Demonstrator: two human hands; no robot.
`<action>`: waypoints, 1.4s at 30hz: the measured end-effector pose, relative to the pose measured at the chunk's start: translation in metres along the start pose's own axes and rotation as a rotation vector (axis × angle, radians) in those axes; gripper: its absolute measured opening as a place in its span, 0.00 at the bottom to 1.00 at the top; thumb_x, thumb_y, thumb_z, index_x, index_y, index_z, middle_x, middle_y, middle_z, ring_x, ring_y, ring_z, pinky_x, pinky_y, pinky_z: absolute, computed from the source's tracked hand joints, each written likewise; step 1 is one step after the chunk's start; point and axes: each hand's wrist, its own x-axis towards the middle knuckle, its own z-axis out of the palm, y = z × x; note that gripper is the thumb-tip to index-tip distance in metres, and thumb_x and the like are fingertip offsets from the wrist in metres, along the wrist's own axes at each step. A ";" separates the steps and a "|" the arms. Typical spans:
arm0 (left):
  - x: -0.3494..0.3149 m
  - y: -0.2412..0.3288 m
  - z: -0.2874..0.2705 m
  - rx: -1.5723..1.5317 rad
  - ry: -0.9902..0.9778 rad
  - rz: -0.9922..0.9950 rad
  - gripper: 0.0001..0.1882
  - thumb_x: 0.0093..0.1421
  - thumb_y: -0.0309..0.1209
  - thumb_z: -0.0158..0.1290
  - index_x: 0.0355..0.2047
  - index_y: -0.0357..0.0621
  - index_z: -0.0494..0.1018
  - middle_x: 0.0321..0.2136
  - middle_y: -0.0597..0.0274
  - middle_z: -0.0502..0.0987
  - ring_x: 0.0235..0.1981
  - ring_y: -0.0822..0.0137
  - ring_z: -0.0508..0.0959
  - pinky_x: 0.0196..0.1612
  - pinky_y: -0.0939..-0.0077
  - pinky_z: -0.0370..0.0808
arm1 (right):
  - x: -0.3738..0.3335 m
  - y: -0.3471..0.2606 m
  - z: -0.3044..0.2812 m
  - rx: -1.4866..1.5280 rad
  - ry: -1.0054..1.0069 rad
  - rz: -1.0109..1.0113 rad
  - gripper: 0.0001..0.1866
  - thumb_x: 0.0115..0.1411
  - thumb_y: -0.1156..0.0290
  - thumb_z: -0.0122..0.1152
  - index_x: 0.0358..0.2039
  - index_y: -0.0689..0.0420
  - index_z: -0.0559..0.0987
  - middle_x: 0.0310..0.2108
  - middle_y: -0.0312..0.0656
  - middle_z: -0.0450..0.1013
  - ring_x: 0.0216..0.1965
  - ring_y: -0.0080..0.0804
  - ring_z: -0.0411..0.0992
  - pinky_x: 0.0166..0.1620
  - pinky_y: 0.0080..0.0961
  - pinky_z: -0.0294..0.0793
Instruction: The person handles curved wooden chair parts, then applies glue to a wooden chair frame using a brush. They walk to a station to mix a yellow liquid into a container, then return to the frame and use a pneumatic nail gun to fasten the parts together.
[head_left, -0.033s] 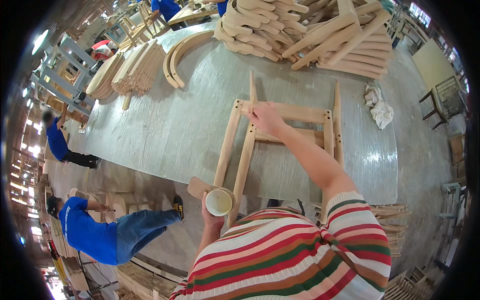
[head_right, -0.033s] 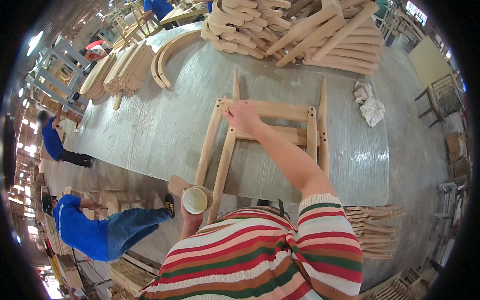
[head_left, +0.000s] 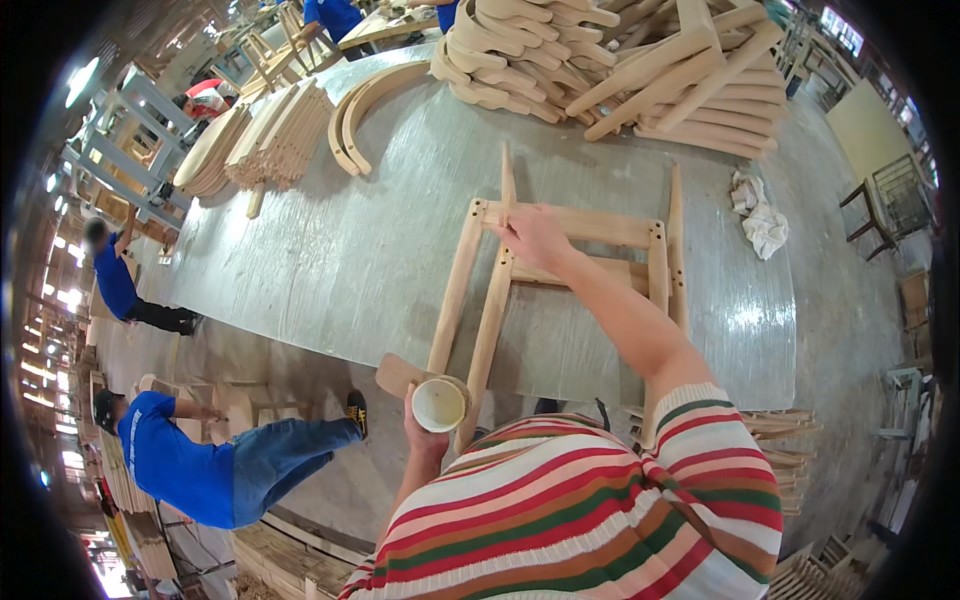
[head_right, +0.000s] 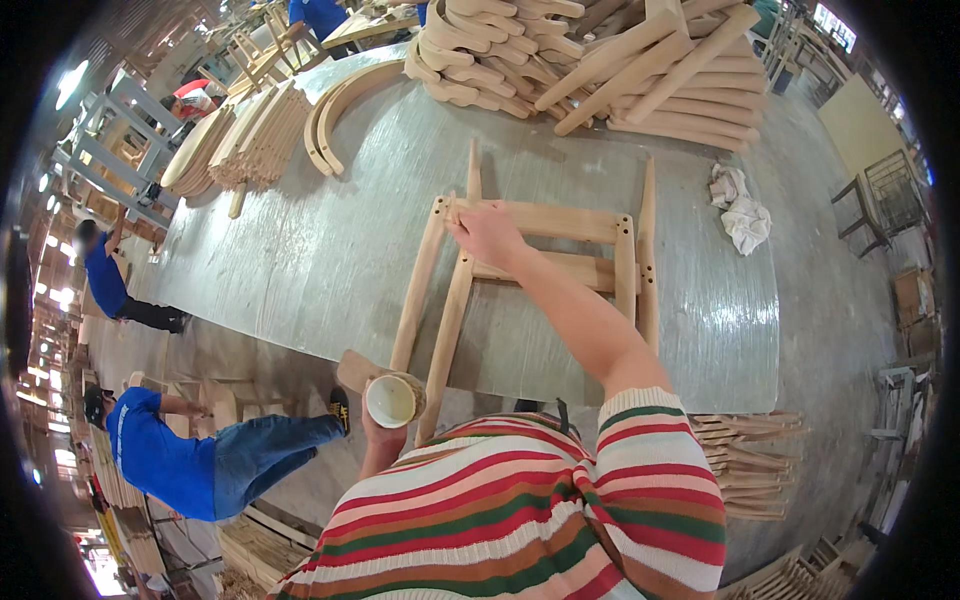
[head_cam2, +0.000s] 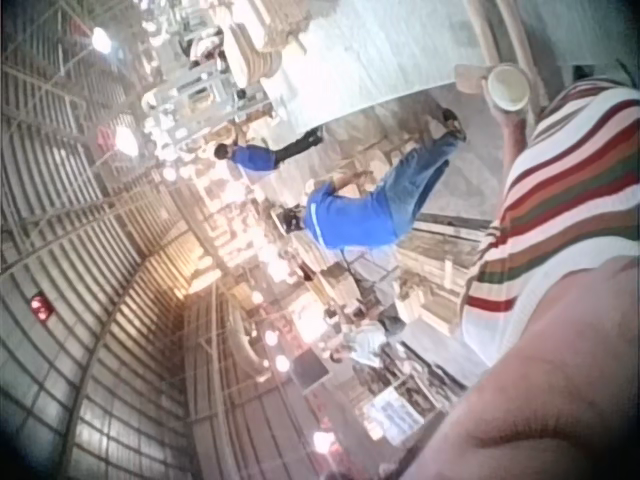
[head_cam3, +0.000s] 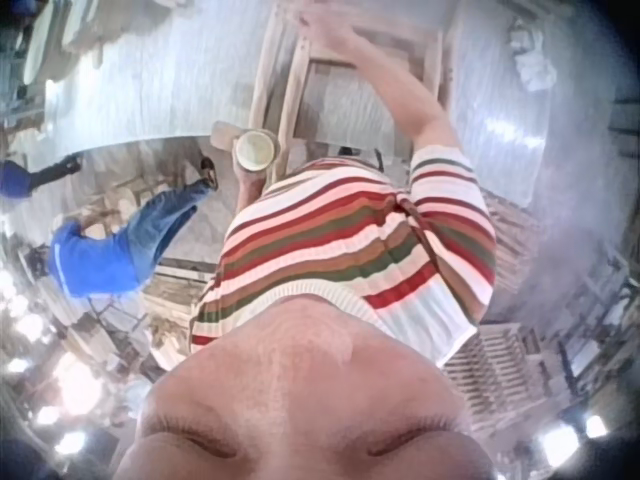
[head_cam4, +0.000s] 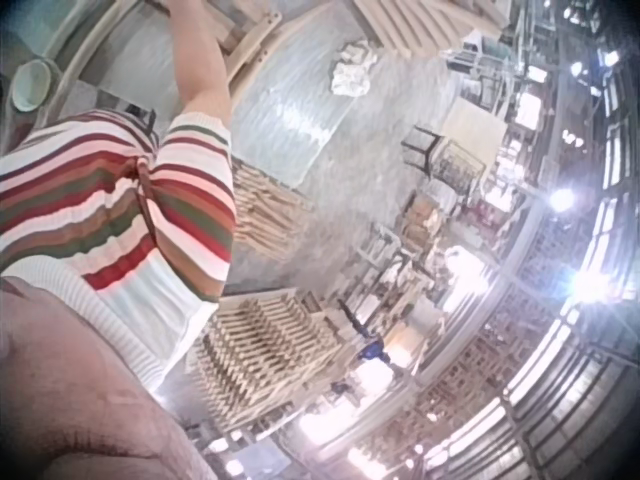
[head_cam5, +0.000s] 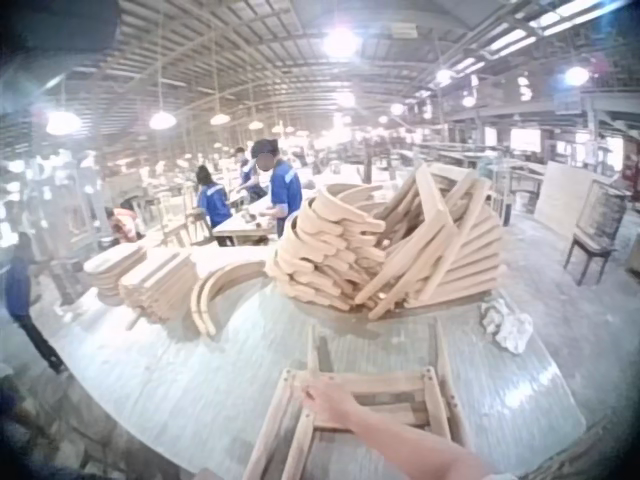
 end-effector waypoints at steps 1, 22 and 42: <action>-0.001 0.001 0.000 -0.022 0.016 -0.019 0.21 0.64 0.46 0.37 0.43 0.44 0.70 0.39 0.61 0.76 0.43 0.64 0.75 0.47 0.67 0.71 | 0.000 -0.001 0.000 0.012 -0.026 0.012 0.16 0.59 0.60 0.48 0.20 0.55 0.73 0.18 0.40 0.70 0.26 0.41 0.68 0.41 0.38 0.60; 0.002 0.001 -0.005 0.236 -0.255 0.223 0.20 0.67 0.41 0.33 0.50 0.43 0.65 0.44 0.61 0.73 0.47 0.67 0.72 0.50 0.69 0.69 | -0.012 -0.012 -0.004 -0.027 -0.043 0.133 0.15 0.57 0.61 0.50 0.21 0.58 0.75 0.18 0.45 0.71 0.26 0.44 0.70 0.36 0.39 0.64; -0.003 0.037 -0.058 -0.267 -0.172 -0.414 0.21 0.64 0.47 0.39 0.43 0.45 0.71 0.40 0.63 0.75 0.45 0.66 0.73 0.50 0.68 0.68 | -0.079 0.009 0.025 1.047 0.481 1.015 0.06 0.57 0.67 0.54 0.30 0.55 0.73 0.24 0.38 0.75 0.20 0.22 0.72 0.20 0.19 0.66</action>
